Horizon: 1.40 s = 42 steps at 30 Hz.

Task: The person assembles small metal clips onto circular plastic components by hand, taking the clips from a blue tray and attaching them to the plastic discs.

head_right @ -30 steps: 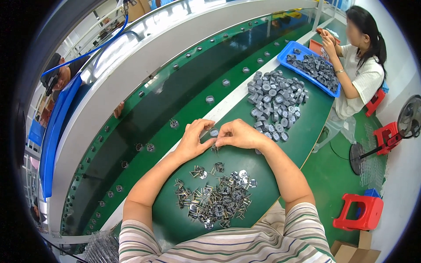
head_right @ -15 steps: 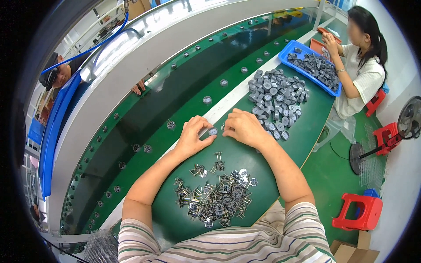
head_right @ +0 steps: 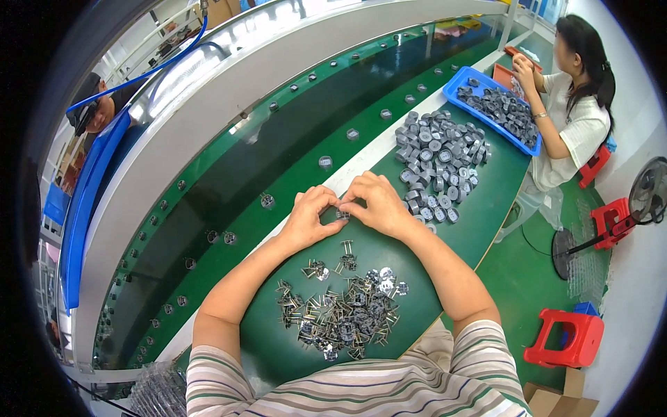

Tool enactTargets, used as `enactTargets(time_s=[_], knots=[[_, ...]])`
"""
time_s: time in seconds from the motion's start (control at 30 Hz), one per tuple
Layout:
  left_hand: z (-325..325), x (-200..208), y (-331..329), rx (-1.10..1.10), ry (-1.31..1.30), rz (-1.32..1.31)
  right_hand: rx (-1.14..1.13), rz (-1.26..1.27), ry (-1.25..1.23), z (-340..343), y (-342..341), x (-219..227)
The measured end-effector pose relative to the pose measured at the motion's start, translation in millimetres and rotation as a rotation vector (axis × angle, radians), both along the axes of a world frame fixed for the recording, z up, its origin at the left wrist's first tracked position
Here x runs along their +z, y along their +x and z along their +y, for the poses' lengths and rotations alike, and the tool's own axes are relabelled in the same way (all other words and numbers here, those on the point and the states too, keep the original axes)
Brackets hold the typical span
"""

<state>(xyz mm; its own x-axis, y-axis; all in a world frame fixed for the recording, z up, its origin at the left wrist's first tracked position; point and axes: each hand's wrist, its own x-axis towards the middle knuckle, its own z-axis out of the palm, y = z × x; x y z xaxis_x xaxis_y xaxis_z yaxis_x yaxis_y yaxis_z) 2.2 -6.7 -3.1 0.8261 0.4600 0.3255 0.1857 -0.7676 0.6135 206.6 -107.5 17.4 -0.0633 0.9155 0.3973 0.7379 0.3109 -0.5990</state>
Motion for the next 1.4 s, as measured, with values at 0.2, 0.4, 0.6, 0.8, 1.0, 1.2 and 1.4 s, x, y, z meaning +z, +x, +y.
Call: enactTargets(time_s=[0.2,0.4,0.6,0.8,1.0,1.2,1.4], knots=[[1,1,-2,-0.003,-0.011,0.007,-0.030,-0.073,0.014,5,-4,-4],[1,1,1,-0.020,-0.014,-0.004,-0.005,-0.109,0.057,1,-3,-3],[3,0,-2,-0.018,-0.006,0.008,0.020,-0.053,0.048,4,-4,-4],[4,4,-1,-0.025,-0.073,0.042,0.007,0.024,-0.068,4,-2,-7],[6,-1,1,-0.049,-0.012,-0.025,-0.001,0.058,0.049,6,-2,-10],[6,-2,-1,-0.039,-0.065,0.018,0.034,0.013,0.024,4,1,-8],[5,-2,-2,-0.029,-0.070,0.016,-0.005,-0.135,-0.008,-3,-9,6]])
